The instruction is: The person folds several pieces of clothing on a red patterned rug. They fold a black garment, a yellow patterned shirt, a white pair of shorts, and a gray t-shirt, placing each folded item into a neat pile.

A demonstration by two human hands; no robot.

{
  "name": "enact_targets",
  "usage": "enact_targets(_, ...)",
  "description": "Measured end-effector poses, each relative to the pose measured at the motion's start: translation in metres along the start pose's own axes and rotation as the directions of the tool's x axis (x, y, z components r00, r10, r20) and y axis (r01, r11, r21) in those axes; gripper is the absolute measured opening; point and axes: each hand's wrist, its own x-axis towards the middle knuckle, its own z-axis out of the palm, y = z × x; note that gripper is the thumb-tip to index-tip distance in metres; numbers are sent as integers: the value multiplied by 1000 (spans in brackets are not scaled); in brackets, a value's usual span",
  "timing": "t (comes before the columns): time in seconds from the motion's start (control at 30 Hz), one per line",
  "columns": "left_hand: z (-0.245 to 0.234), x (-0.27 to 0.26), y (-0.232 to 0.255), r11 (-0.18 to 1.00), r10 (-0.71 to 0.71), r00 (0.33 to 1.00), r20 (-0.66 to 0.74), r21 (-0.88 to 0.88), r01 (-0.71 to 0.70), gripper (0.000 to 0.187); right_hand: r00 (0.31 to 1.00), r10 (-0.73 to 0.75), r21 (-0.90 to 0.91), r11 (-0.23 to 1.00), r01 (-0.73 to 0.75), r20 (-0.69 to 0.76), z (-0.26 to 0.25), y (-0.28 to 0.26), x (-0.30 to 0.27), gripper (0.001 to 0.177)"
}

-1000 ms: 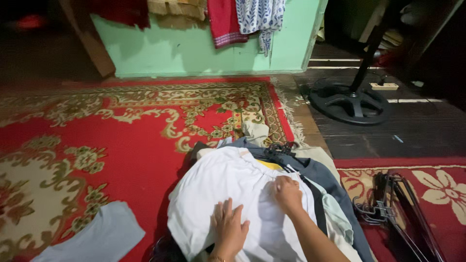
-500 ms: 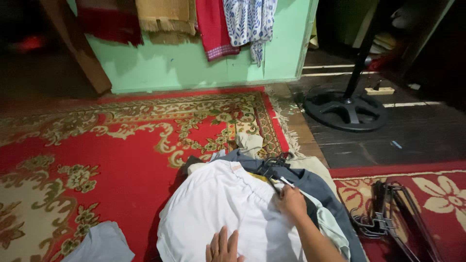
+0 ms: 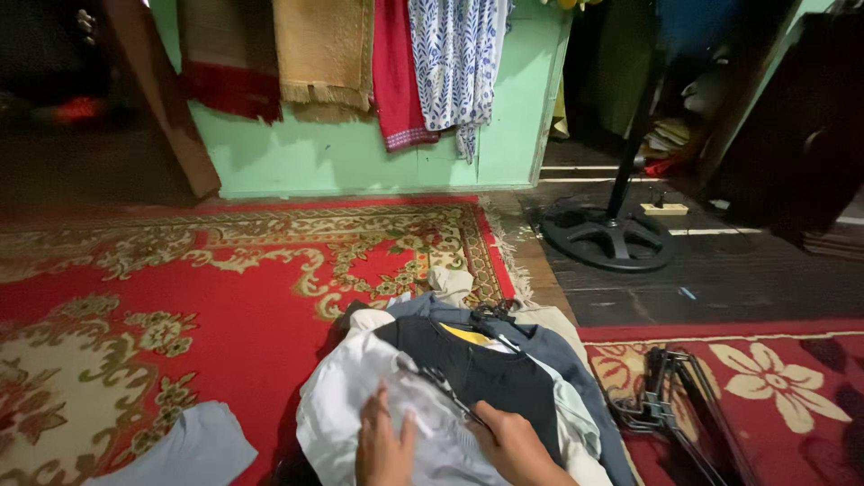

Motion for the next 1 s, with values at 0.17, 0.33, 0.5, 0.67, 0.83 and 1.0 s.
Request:
enact_targets(0.17,-74,13,68,990,105,963,-248,-65,-125,57,979,-203,3,979,203,-32,-55,-51,-32,16)
enact_targets(0.33,-122,31,111,958,188,965,-180,-184,-221,30,944,-314,-117,946,302,-104,-106,-73,-38,25)
enact_targets(0.5,-142,15,161,970,173,983,-68,-163,-182,22,981,-168,-233,962,141,-99,-127,-79,-43,22)
enact_targets(0.67,-145,5,195,902,393,909,-139,-136,-410,19,1000,-5,83,997,6,-11,-119,-99,-40,27)
enact_targets(0.83,-156,33,198,925,378,886,-267,75,-372,19,995,95,-52,994,-93,29,-143,-108,-47,31)
enact_targets(1.0,-166,54,165,994,67,986,-151,-80,-79,18,953,298,-2,954,-298,-52,-156,-92,-57,29)
